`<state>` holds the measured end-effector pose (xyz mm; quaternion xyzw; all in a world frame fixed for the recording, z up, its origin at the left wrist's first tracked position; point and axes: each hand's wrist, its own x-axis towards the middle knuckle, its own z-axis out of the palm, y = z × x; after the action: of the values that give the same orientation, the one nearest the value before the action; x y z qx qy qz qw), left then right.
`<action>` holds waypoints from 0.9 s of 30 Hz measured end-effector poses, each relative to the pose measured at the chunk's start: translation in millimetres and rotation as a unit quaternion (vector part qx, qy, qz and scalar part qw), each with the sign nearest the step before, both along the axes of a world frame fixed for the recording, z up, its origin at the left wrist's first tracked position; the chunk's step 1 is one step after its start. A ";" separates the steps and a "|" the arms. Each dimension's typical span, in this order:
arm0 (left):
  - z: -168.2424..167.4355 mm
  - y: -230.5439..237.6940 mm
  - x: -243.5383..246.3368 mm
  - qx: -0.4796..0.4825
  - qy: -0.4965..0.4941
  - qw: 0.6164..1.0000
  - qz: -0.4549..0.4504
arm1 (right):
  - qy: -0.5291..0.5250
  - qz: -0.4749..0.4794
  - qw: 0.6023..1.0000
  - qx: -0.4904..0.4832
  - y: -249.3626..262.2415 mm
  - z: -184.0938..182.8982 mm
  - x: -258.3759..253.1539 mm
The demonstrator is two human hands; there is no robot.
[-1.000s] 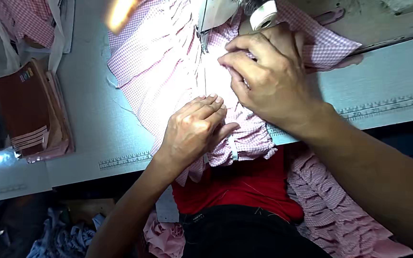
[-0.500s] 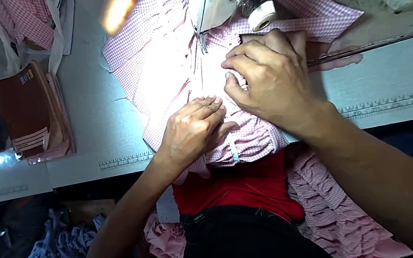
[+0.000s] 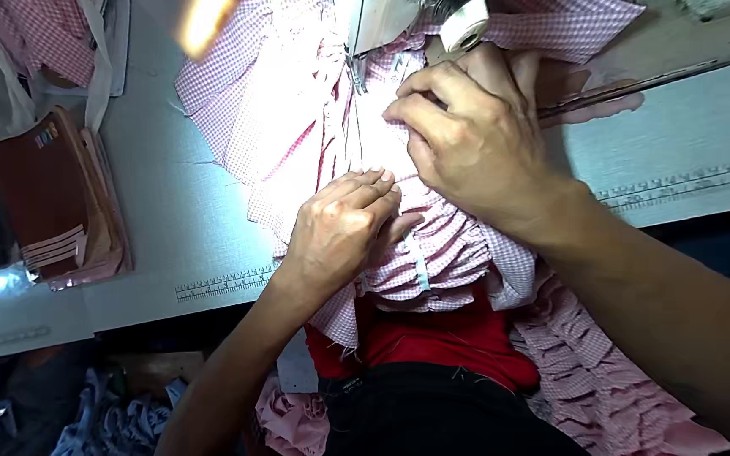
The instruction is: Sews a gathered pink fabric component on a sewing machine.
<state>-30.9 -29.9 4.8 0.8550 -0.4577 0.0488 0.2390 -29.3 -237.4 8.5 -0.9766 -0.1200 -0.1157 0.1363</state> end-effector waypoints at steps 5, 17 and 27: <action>1.0 0.4 -0.3 0.003 -0.001 1.000 0.001 | 0.026 -0.033 0.999 -0.007 0.6 1.5 -0.5; 3.3 0.1 -0.6 0.008 -0.004 1.000 0.003 | 0.021 -0.012 1.000 0.004 0.1 -0.4 -2.9; 5.2 -0.7 -1.4 0.013 0.007 1.000 0.004 | -0.008 0.014 1.000 0.002 2.2 -2.1 -0.2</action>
<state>-32.2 -30.5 9.9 0.8603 -0.4529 0.0379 0.2307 -29.5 -235.2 6.4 -0.9737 -0.1344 -0.1213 0.1385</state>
